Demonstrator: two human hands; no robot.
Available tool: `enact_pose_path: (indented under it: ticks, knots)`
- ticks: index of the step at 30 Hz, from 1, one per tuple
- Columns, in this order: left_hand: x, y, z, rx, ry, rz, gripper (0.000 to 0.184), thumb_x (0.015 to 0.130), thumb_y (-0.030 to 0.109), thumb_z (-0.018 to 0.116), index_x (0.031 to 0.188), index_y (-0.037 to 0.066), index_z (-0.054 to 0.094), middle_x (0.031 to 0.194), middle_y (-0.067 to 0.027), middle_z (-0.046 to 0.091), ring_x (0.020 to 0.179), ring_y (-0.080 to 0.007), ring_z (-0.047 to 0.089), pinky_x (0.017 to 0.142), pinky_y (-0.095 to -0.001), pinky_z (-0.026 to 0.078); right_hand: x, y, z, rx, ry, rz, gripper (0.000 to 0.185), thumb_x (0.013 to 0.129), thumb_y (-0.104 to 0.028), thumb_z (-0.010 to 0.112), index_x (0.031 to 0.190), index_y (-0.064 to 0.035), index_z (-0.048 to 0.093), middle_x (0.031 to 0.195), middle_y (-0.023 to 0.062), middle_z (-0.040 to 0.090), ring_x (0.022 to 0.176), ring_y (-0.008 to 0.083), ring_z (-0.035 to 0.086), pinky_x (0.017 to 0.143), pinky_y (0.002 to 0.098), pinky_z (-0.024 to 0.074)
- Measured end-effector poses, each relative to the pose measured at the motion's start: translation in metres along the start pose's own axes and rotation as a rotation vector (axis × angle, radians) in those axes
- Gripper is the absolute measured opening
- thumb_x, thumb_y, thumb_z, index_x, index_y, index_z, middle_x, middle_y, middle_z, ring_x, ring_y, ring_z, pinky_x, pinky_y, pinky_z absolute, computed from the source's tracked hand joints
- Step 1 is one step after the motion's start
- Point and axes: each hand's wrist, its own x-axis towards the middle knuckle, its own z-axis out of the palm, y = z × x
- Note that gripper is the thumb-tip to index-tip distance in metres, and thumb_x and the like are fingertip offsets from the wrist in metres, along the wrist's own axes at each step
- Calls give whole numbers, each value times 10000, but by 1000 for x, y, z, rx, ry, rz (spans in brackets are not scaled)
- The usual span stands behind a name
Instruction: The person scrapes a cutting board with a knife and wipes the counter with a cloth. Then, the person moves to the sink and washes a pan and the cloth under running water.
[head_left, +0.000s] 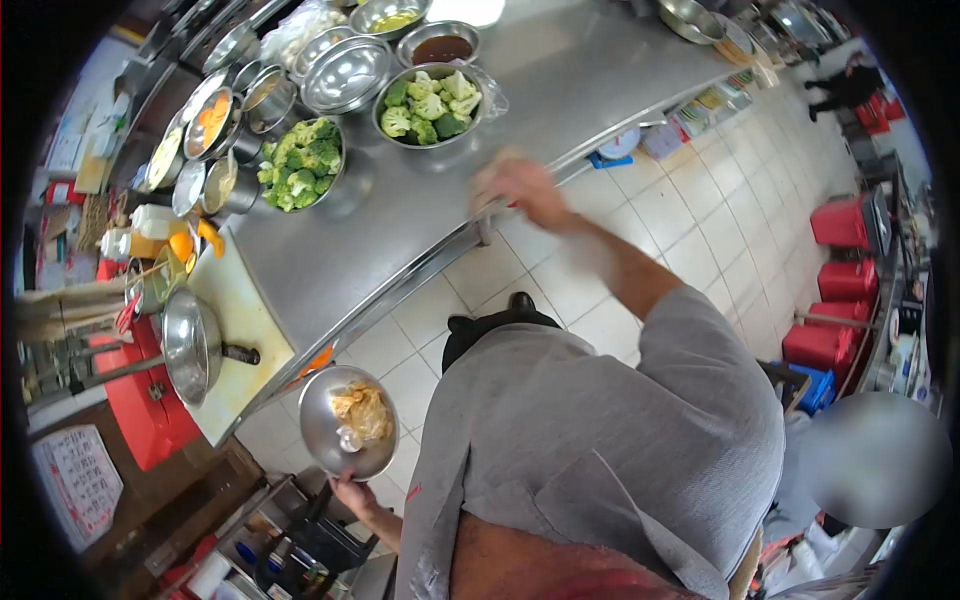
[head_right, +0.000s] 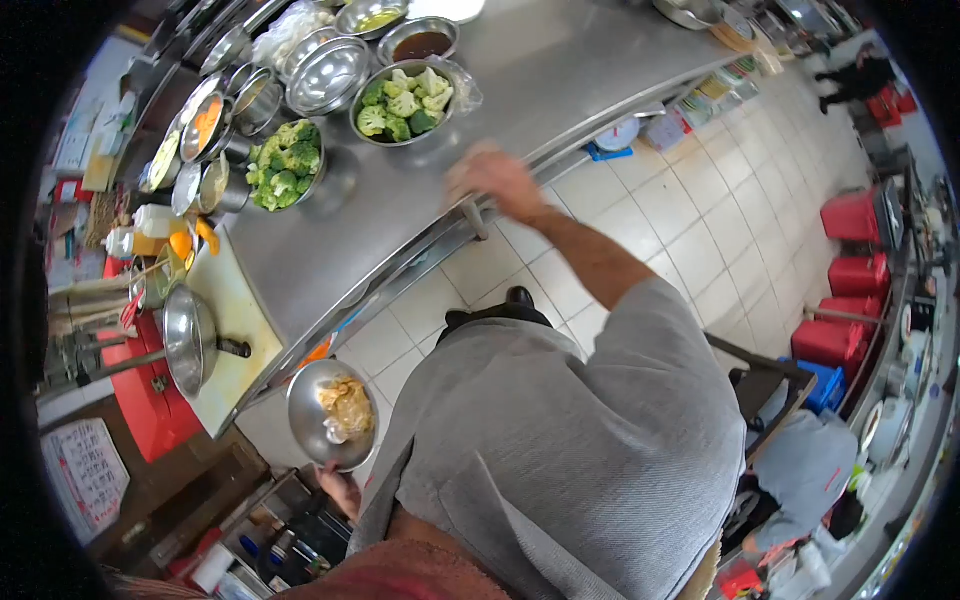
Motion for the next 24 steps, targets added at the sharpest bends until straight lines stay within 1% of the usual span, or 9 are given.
enact_pose_path:
  ticks: [5, 8, 10, 11, 14, 17, 20, 22, 24]
  knots:
    - [-17, 62, 44, -79, 43, 57, 535, 660, 38, 550, 1184, -13, 454, 1080, -114, 545, 973, -239, 538, 845, -353, 441, -46, 147, -85, -704, -92, 570, 321, 782, -88, 478, 1093, -132, 540, 1064, 137, 548, 1011, 333, 505, 812, 461, 389]
    - [25, 70, 83, -240, -38, 77, 461, 714, 50, 541, 1166, 11, 462, 1058, -114, 553, 928, -222, 561, 759, -347, 490, -14, 149, -107, -633, -109, 821, 329, 795, -191, 509, 1115, -151, 572, 1075, 135, 571, 1002, 311, 536, 848, 448, 421]
    - [38, 93, 135, -185, 14, 98, 622, 716, 41, 545, 1288, 2, 303, 1030, -139, 561, 817, -209, 592, 623, -325, 533, -12, 174, -79, -630, -187, 815, 301, 825, -247, 494, 1094, -141, 579, 1125, 146, 560, 1064, 321, 506, 875, 463, 390]
    - [48, 99, 162, -198, -9, 165, 383, 726, 67, 528, 1098, 1, 468, 935, -111, 579, 729, -227, 612, 494, -294, 559, -9, 157, -76, -552, -182, 848, 298, 837, -255, 487, 1094, -133, 578, 1150, 159, 546, 1081, 325, 496, 886, 472, 374]
    - [79, 120, 216, -311, -121, 135, 417, 708, -24, 501, 1113, -55, 406, 970, -204, 529, 779, -293, 594, 530, -377, 595, 4, 95, -41, -472, -182, 795, 296, 830, -207, 520, 1106, -115, 573, 1187, 178, 507, 1120, 323, 455, 908, 478, 328]
    - [108, 124, 249, -274, -140, 164, 465, 748, 15, 502, 1185, -18, 347, 1073, -180, 509, 819, -267, 599, 513, -329, 583, 11, 45, -5, -395, -145, 666, 306, 815, -157, 545, 1117, -106, 569, 1182, 170, 497, 1131, 311, 435, 903, 456, 317]
    - [127, 133, 240, -228, -122, 62, 568, 853, 363, 531, 1231, -2, 315, 1064, -181, 512, 739, -257, 601, 548, -341, 565, 21, 7, 23, -359, -122, 562, 315, 804, -121, 552, 1117, -92, 566, 1157, 156, 499, 1113, 299, 434, 882, 429, 321]
    - [154, 136, 224, -335, 145, 206, 725, 825, 512, 522, 1299, 33, 255, 1140, -195, 470, 700, -272, 590, 578, -371, 552, 22, -16, 35, -373, -114, 521, 315, 801, -111, 551, 1114, -82, 566, 1142, 151, 500, 1094, 297, 439, 868, 419, 324]
    - [208, 138, 182, -514, 68, 162, 816, 798, 514, 562, 1338, 50, 162, 1197, -202, 397, 713, -291, 577, 582, -399, 535, 24, -42, 49, -360, -101, 369, 327, 786, -101, 556, 1112, -72, 556, 1124, 156, 500, 1066, 298, 448, 843, 408, 333]
